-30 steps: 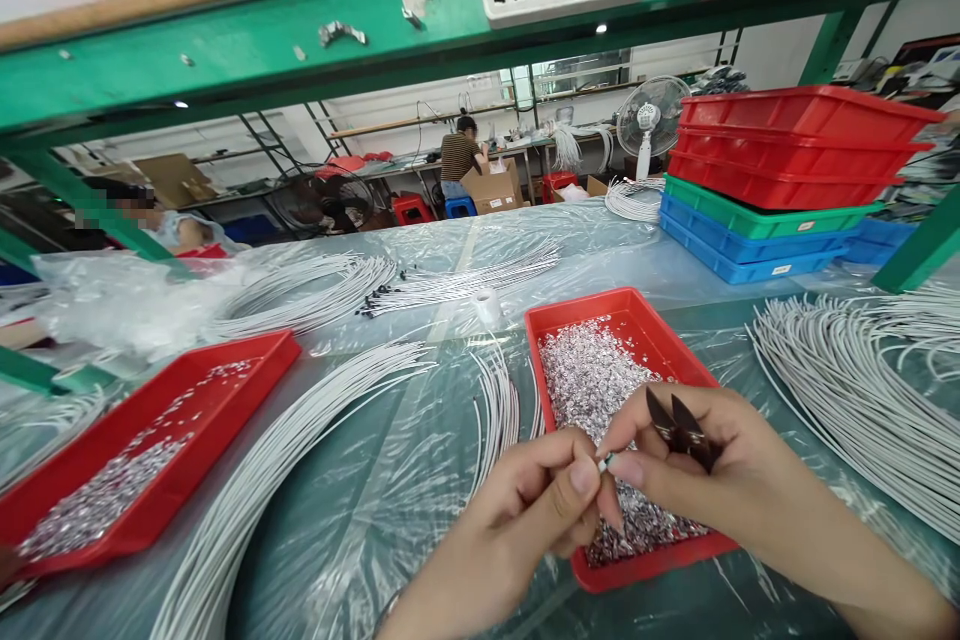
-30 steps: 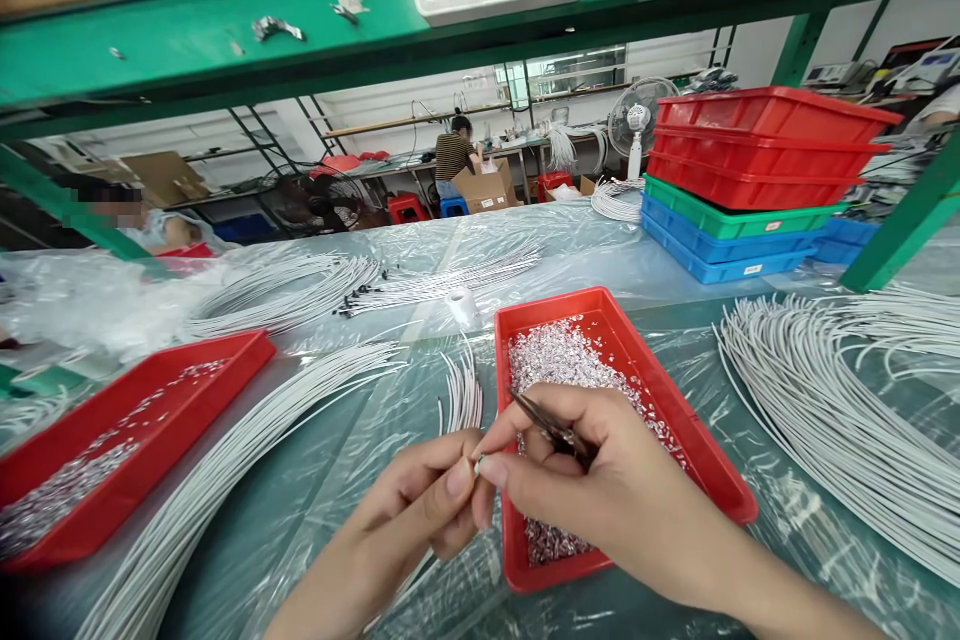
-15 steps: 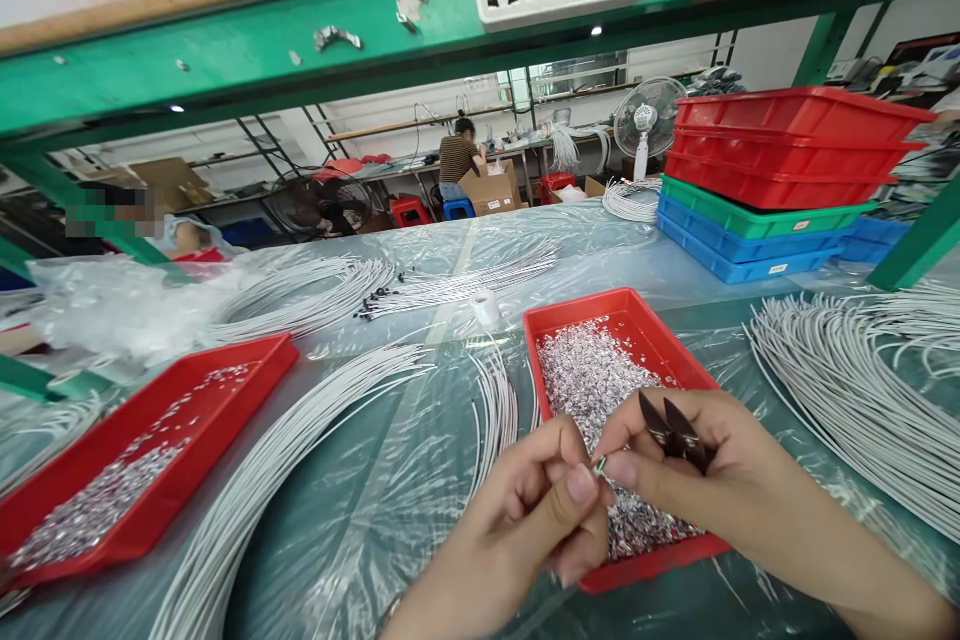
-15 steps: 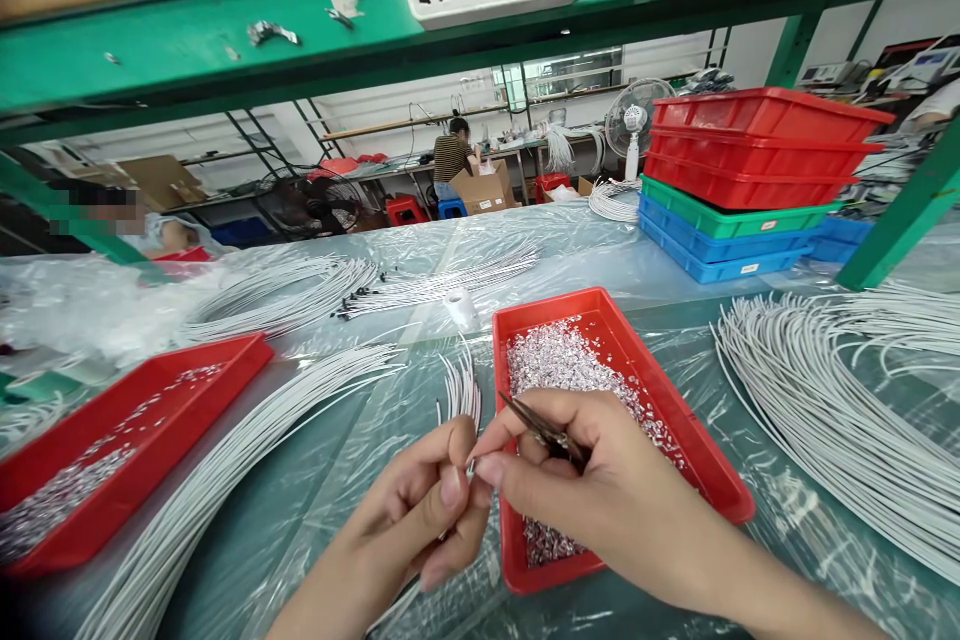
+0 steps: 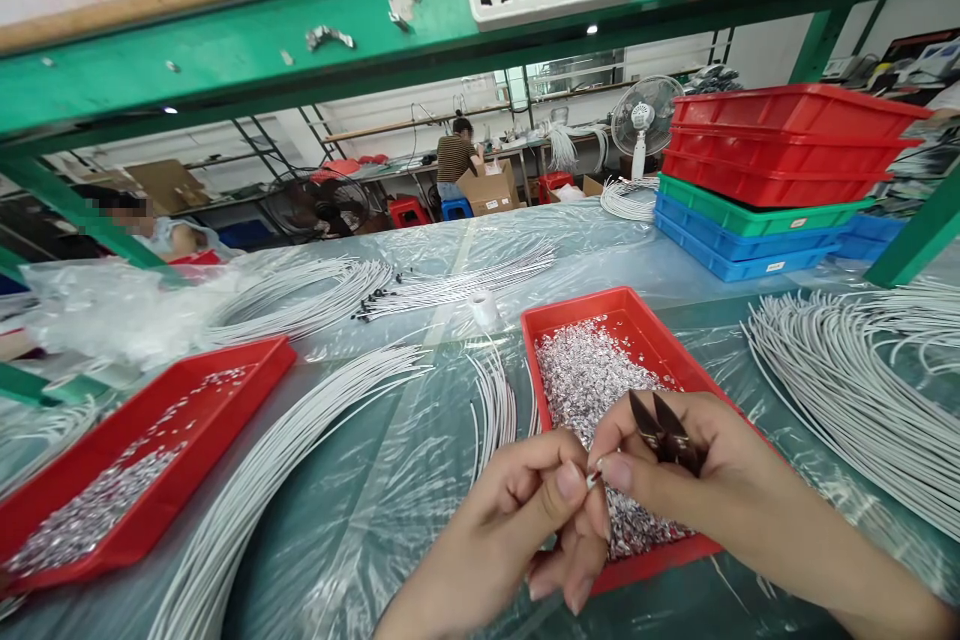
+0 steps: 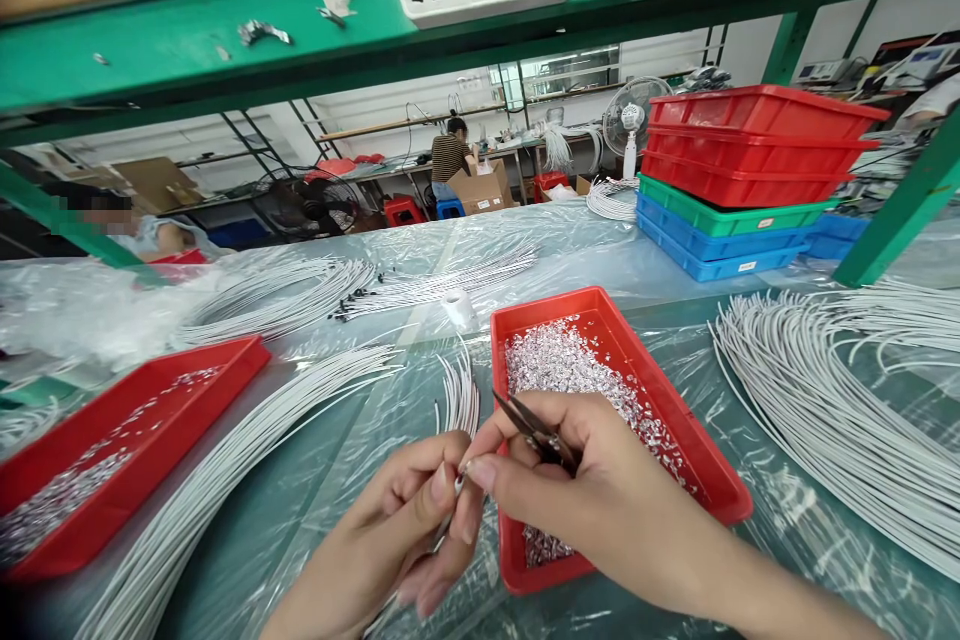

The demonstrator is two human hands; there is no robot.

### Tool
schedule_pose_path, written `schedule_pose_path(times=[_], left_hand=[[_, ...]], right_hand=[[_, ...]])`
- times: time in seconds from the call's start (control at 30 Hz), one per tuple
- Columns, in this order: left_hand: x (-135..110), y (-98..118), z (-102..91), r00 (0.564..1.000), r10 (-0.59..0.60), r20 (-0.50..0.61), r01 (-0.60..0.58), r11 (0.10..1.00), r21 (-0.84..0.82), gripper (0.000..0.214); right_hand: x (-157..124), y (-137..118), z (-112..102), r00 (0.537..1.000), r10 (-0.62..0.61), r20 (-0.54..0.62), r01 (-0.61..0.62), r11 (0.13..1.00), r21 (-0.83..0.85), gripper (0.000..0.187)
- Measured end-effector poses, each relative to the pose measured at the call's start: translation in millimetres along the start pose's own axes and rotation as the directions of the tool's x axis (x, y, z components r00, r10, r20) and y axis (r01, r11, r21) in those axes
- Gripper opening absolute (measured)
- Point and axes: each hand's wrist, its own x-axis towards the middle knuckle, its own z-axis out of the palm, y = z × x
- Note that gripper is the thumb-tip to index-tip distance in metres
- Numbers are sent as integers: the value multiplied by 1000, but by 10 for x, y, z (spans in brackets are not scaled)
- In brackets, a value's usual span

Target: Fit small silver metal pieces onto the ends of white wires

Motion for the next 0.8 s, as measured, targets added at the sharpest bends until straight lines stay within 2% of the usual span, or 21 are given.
schedule_pose_path(times=[0.07,0.13,0.2,0.23,0.27,0.37,0.43,0.53,0.63,0.7,0.8], left_hand=[[4,12,1,1000,-10,-8,10,1000,9,27],[10,31,4,999,-25,-22,25,1000,8,25],[16,50,12,998,-49,-31,50,998,23,23],[18,57,20,997,-63,-47,65,997,44,21],[19,62,31,995,-76,-72,81,994,75,20],[14,64,89,984,-79,-160,112,972,207,21],[13,63,139,978,-58,-200,118,944,307,23],[30,64,225,967,-32,-253,149,876,459,24],[21,6,342,956,-23,-293,193,801,567,22],[-67,-128,444,945,-47,-323,233,789,568,22],[-372,-522,610,933,-159,-322,307,819,485,23]], right_hand=[[2,-29,-16,997,-37,-73,31,997,-77,18],[33,-41,-66,968,-148,-204,89,957,-275,20],[109,-20,-159,900,-312,-306,99,827,-553,25],[163,2,-219,864,-385,-325,68,728,-683,27],[222,29,-285,843,-418,-337,34,668,-743,27],[382,106,-483,796,-458,-396,-73,576,-814,23],[426,120,-580,781,-471,-409,-117,533,-838,28],[377,68,-635,796,-480,-369,-93,505,-858,25],[265,-23,-599,805,-497,-325,-16,529,-848,14],[197,-73,-558,791,-518,-326,15,550,-835,16],[141,-105,-532,757,-551,-351,24,561,-828,31]])
